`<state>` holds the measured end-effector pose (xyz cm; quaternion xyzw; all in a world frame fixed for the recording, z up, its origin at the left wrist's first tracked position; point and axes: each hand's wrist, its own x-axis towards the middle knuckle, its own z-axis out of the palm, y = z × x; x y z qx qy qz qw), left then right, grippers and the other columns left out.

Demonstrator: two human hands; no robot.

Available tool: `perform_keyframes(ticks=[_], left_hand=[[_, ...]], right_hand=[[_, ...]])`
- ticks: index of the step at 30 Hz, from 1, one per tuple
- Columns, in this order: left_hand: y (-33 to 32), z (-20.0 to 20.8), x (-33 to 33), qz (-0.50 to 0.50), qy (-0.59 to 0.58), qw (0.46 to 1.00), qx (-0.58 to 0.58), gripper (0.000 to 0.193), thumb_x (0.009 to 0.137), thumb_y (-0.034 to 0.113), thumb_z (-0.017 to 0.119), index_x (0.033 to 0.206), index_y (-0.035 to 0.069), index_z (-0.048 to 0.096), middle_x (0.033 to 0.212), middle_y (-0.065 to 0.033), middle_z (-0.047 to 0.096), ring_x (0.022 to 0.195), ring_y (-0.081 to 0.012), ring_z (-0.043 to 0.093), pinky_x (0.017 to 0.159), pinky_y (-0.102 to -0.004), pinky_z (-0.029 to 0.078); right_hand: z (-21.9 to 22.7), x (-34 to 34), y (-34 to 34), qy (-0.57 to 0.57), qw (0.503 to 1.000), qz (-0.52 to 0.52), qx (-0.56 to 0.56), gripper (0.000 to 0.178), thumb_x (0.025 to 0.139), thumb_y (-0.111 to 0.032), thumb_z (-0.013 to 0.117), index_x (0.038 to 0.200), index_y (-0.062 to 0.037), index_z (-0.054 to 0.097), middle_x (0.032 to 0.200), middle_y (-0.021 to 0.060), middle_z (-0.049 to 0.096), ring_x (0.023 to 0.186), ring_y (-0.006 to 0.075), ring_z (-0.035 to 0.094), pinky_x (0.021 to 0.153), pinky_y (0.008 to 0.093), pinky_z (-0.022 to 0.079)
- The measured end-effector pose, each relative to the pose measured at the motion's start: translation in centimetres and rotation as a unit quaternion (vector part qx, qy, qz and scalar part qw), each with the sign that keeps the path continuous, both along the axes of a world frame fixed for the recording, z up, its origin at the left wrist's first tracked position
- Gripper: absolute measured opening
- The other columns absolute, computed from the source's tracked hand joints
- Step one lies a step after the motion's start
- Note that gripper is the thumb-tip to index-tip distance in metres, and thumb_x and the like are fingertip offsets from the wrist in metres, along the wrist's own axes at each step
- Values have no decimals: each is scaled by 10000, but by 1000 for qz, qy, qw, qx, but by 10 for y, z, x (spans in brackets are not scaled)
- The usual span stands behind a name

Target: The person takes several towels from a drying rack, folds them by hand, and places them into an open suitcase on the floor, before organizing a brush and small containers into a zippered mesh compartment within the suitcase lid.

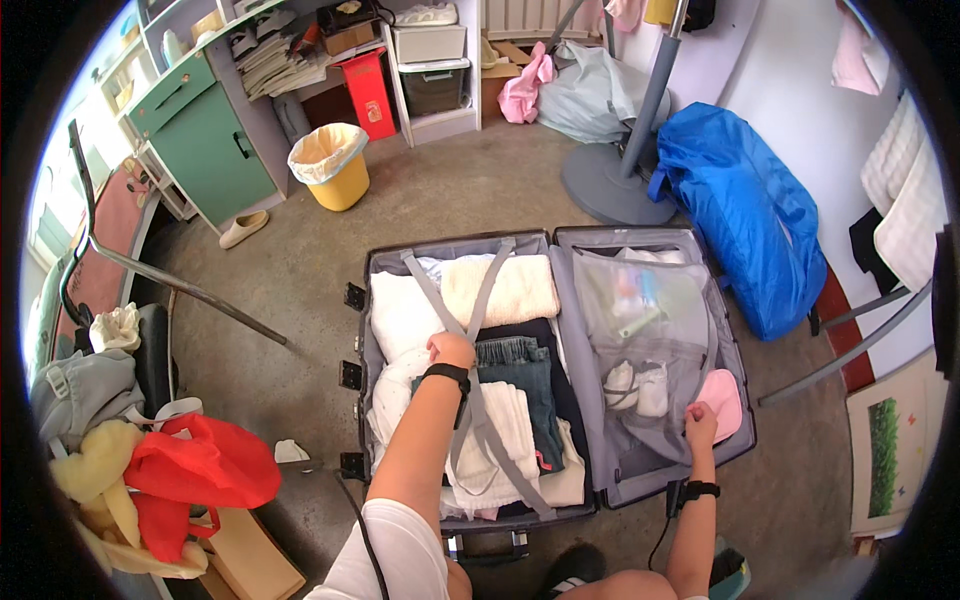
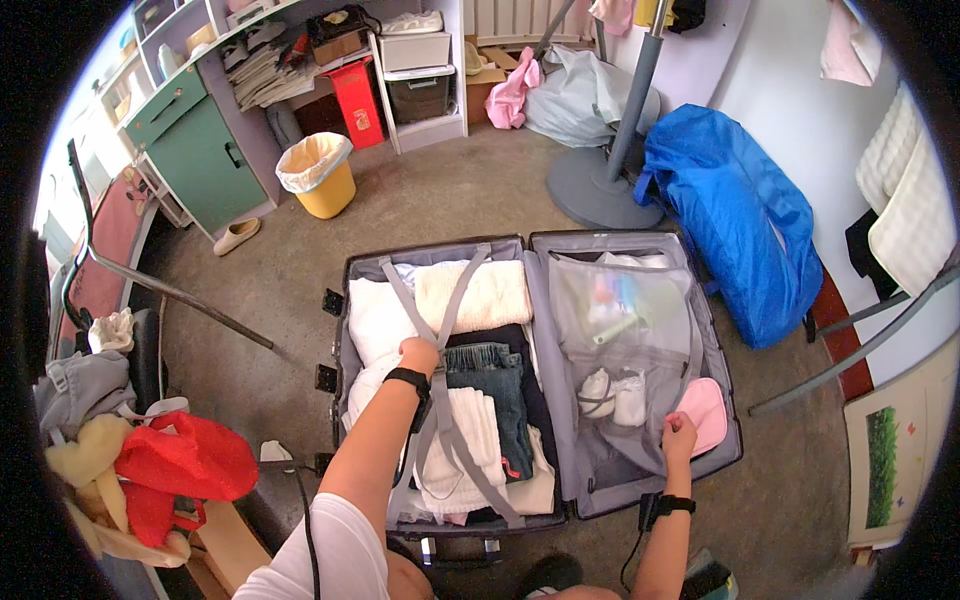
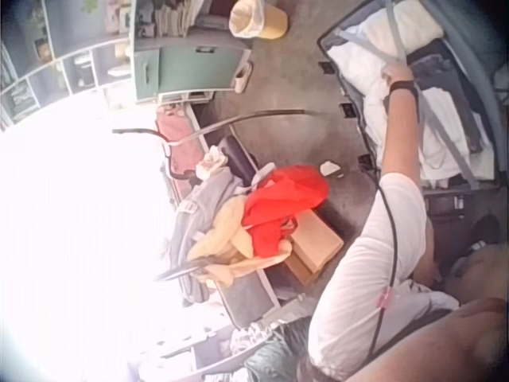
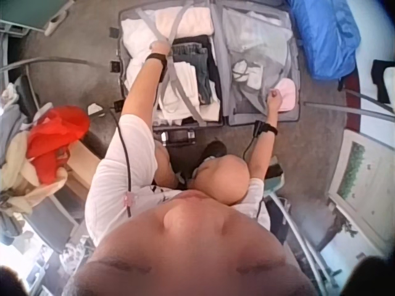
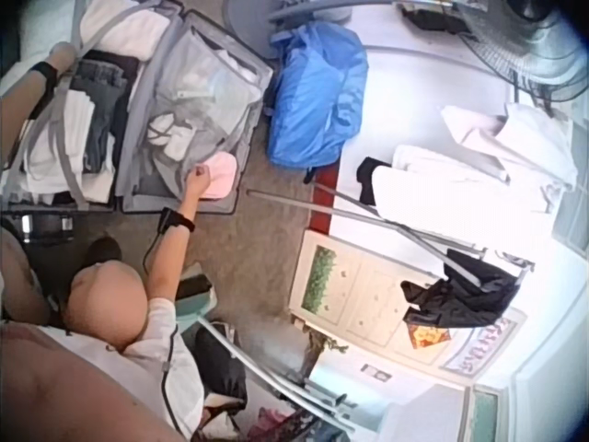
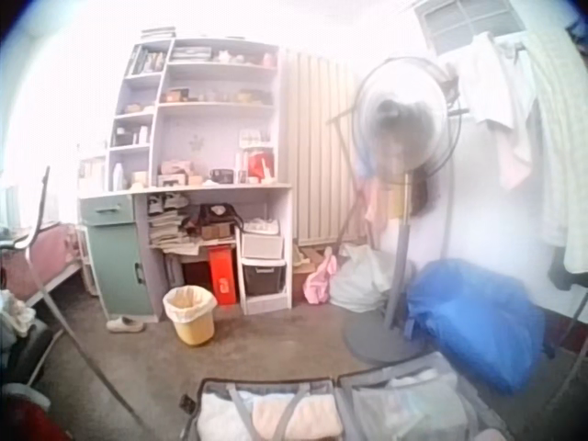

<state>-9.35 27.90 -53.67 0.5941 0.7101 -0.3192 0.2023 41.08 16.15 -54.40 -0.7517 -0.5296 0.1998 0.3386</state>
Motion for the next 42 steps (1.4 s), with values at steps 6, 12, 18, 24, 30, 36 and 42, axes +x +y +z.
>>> perform_keyframes(ticks=[6, 12, 18, 24, 30, 36, 42], left_hand=[[-2, 7, 2, 1, -1, 1000, 0, 321, 770, 300, 525, 997, 108, 645, 966, -98, 643, 789, -312, 636, 793, -437, 429], [3, -12, -5, -1, 6, 1000, -1, 322, 767, 307, 530, 982, 98, 649, 958, -113, 643, 770, -322, 635, 792, -452, 426], [4, -5, 3, 5, 19, 1000, 8, 309, 785, 295, 512, 969, 90, 653, 968, -126, 637, 754, -341, 628, 771, -474, 430], [7, -6, 0, 24, 17, 1000, -10, 306, 800, 300, 502, 974, 101, 656, 963, -108, 643, 798, -325, 629, 777, -461, 437], [-12, 6, -9, -77, -21, 993, 91, 231, 798, 210, 512, 922, 98, 671, 930, -91, 656, 828, -249, 638, 710, -380, 476], [-24, 20, -26, -144, -92, 970, 171, 93, 690, 95, 615, 758, 75, 674, 826, -110, 652, 804, -261, 628, 631, -357, 496], [-26, 21, -29, -112, -153, 964, 186, 218, 590, 147, 720, 769, 33, 670, 807, -145, 639, 774, -310, 615, 669, -391, 498]], right_hand=[[-3, -3, -3, -10, 1000, 5, 23, 103, 704, 72, 546, 751, -20, 538, 598, 54, 550, 564, 116, 534, 551, 241, 414], [4, -14, -3, -53, 998, 6, 25, 105, 701, 64, 531, 766, -18, 531, 629, 84, 563, 594, 169, 563, 576, 263, 429], [0, -11, -2, -33, 999, 7, 25, 108, 695, 55, 535, 771, -22, 530, 641, 90, 562, 618, 178, 571, 599, 270, 437], [12, -20, -1, -64, 998, 3, 25, 96, 703, 54, 537, 753, -25, 514, 619, 81, 543, 575, 172, 535, 562, 274, 413], [12, -18, -2, -55, 998, -8, -5, 97, 699, 49, 537, 761, -22, 514, 647, 93, 550, 617, 192, 548, 600, 285, 426], [1, -20, -3, -126, 991, -30, 36, 227, 705, 22, 560, 915, -37, 496, 741, 130, 579, 735, 293, 581, 660, 365, 444], [7, -29, -5, -189, 980, -50, -42, 386, 776, -40, 539, 1145, -2, 434, 940, 213, 540, 902, 365, 503, 777, 439, 392]])
